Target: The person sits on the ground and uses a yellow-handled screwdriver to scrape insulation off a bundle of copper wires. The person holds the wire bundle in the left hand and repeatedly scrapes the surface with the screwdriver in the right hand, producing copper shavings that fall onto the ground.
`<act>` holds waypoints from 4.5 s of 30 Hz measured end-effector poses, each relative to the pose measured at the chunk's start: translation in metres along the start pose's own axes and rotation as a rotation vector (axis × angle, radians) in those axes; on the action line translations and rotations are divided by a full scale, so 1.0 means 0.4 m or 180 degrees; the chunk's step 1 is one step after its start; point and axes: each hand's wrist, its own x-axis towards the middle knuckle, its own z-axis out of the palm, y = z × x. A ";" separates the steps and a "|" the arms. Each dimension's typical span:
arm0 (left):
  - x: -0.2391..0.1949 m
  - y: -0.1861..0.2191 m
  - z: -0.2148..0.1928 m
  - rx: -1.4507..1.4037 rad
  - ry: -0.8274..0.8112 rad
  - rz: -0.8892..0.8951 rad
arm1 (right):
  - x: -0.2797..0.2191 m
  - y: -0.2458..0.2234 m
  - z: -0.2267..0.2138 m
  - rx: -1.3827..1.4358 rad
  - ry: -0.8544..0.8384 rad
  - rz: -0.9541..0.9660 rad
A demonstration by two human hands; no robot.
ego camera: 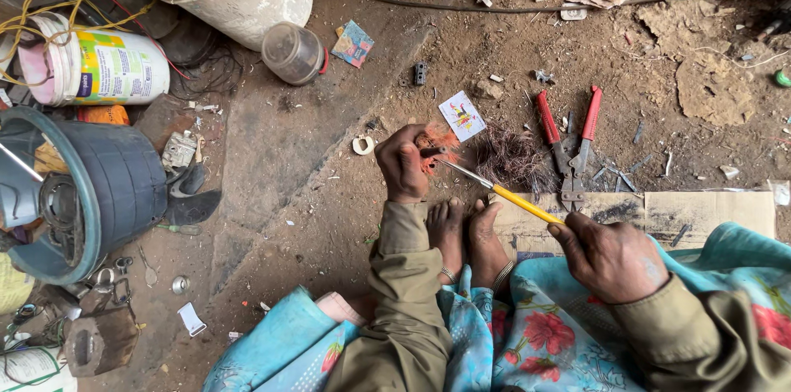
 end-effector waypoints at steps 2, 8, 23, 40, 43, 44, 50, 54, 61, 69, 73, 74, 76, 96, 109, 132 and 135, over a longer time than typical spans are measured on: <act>0.007 -0.005 -0.012 0.0200 -0.0242 -0.0006 | -0.001 0.002 -0.009 -0.0212 -0.0150 0.0147; 0.002 -0.018 0.012 0.0068 0.0131 0.0100 | 0.010 -0.009 0.035 -0.0039 0.0229 -0.0111; -0.021 -0.061 0.009 0.0024 -0.0209 -0.0351 | -0.011 -0.010 0.000 -0.0285 0.0180 -0.0021; -0.079 -0.039 0.155 -0.1774 0.0424 -0.0905 | 0.042 0.003 0.114 0.1639 -0.0068 0.0132; -0.063 -0.012 0.133 -0.2017 0.0507 -0.1011 | 0.029 0.014 0.112 0.1554 -0.0011 0.0065; -0.053 -0.004 0.128 -0.2354 0.0463 -0.1115 | 0.028 0.020 0.104 0.1471 0.0034 0.0026; -0.029 -0.042 0.047 -0.2017 0.0976 -0.1262 | 0.021 0.053 0.043 0.0957 -0.0041 -0.0294; -0.043 -0.101 0.024 -0.1591 0.0681 -0.1012 | 0.019 0.033 0.047 0.0527 -0.0071 -0.0208; -0.021 -0.041 0.019 -0.0499 0.0278 -0.0482 | 0.010 0.005 0.040 0.0276 0.0148 -0.0151; 0.002 0.002 0.067 0.0148 0.0919 -0.0132 | 0.000 -0.061 0.050 -0.0243 0.0636 0.0038; -0.029 -0.017 0.091 0.0440 0.1392 -0.0464 | 0.016 -0.052 0.072 -0.0035 0.0482 0.0070; -0.035 -0.022 0.092 0.0515 0.1464 -0.0539 | 0.020 -0.047 0.080 0.0025 0.0422 0.0097; -0.037 -0.032 0.097 0.0088 0.1619 -0.0870 | 0.031 -0.038 0.099 0.0478 0.0390 -0.0065; -0.078 -0.065 0.234 -0.3293 0.1734 -0.2370 | 0.068 0.042 0.117 0.1312 0.0333 0.0353; -0.064 -0.147 0.105 -0.1828 0.1965 -0.1259 | 0.031 0.013 0.064 0.0400 -0.0070 -0.0015; -0.044 -0.053 0.040 -0.0478 0.0779 -0.0074 | 0.032 0.005 -0.002 0.0865 -0.0399 0.0092; -0.042 -0.043 0.046 -0.0385 0.0904 0.0105 | 0.027 0.003 0.010 0.0853 -0.0364 0.0105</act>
